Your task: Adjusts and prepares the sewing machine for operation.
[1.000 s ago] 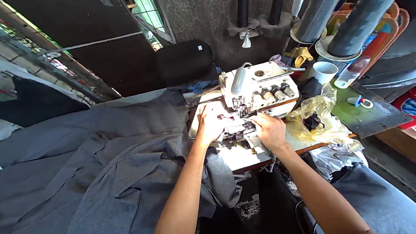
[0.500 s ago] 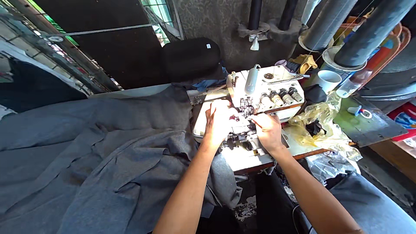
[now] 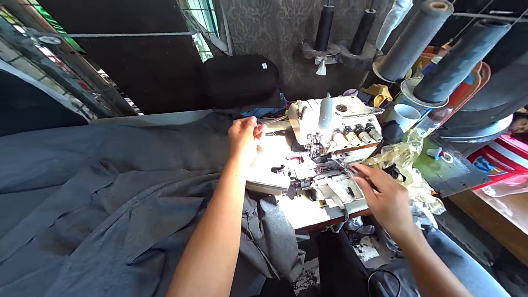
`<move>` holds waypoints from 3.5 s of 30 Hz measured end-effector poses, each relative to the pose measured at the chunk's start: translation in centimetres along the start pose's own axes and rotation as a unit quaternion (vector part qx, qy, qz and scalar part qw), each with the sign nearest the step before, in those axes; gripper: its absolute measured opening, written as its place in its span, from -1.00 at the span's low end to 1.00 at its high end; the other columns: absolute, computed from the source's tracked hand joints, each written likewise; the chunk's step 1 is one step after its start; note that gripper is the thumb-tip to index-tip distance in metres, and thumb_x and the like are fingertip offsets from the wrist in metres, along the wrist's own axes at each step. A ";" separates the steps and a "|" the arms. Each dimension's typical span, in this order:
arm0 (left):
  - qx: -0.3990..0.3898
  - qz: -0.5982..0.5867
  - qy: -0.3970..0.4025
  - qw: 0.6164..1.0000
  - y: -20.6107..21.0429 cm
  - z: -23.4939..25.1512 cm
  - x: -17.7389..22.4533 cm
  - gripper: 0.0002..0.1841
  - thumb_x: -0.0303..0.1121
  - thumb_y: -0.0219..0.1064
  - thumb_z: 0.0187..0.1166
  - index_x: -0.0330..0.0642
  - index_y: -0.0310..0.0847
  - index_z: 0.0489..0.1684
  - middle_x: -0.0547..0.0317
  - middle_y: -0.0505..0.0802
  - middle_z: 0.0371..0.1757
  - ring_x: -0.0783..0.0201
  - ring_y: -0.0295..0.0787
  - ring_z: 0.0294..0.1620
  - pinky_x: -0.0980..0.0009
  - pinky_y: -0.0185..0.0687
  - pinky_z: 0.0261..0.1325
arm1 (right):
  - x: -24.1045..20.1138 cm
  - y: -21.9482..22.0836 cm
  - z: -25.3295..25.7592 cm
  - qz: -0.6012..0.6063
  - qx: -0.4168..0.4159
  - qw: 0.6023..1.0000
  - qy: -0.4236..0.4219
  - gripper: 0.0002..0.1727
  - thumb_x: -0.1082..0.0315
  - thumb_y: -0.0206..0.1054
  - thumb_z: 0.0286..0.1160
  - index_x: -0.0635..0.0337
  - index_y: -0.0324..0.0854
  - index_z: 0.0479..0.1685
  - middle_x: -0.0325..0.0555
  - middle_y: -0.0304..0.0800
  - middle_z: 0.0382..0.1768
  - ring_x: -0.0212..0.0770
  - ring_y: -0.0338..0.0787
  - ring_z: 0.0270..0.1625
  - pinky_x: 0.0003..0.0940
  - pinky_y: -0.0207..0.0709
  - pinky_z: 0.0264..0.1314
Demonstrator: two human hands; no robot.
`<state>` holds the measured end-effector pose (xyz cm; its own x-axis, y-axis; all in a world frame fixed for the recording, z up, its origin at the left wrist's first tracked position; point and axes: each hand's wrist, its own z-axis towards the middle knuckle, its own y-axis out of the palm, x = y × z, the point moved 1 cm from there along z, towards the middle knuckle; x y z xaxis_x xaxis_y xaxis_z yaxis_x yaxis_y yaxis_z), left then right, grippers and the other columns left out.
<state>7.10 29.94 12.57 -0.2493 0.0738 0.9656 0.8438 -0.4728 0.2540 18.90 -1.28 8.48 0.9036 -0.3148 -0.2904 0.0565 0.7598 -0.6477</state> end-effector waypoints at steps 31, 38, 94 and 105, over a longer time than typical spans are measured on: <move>-0.085 0.467 0.359 0.804 0.8 5.2 -3.2 -0.85 -0.46 0.23 0.72 -0.41 0.64 -0.11 -0.27 0.78 -0.11 -0.34 0.68 0.20 -0.08 0.64 0.11 | -11.7 4.7 10.8 -0.283 -0.229 0.850 -0.381 -0.76 0.58 0.16 0.51 0.23 0.78 -0.25 -0.07 0.80 -0.28 -0.08 0.74 -0.18 -0.20 0.41 -0.15; -0.082 0.458 0.366 0.806 0.8 5.5 -3.3 -0.86 -0.46 0.24 0.72 -0.40 0.65 -0.11 -0.26 0.78 -0.13 -0.32 0.69 0.20 -0.07 0.63 0.12 | -11.1 3.9 11.2 -0.282 -0.196 0.870 -0.353 -0.74 0.54 0.16 0.58 0.16 0.81 -0.19 -0.12 0.78 -0.26 -0.07 0.66 -0.13 -0.09 0.27 0.02; -0.093 0.456 0.402 0.789 0.0 6.0 -3.3 -0.82 -0.46 0.17 0.75 -0.44 0.61 -0.10 -0.35 0.80 -0.06 -0.41 0.62 0.32 -0.16 0.50 0.35 | -9.1 3.8 9.1 -0.190 -0.165 0.921 -0.297 -0.73 0.50 0.21 0.52 0.13 0.88 -0.19 -0.14 0.78 -0.31 -0.06 0.70 -0.15 -0.17 0.42 -0.21; -0.104 0.453 0.392 0.794 0.0 5.9 -3.0 -0.81 -0.45 0.15 0.76 -0.44 0.61 -0.09 -0.35 0.79 -0.06 -0.41 0.61 0.32 -0.18 0.51 0.32 | -12.0 3.8 9.3 -0.231 -0.199 0.910 -0.282 -0.78 0.51 0.27 0.41 0.07 0.84 -0.26 -0.21 0.75 -0.33 -0.10 0.65 -0.03 -0.11 0.25 0.12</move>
<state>10.66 34.93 9.99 0.1262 -0.9100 0.3948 0.7690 -0.1617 -0.6185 12.16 10.64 16.07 0.9026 -0.1212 0.4132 0.4296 0.3192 -0.8447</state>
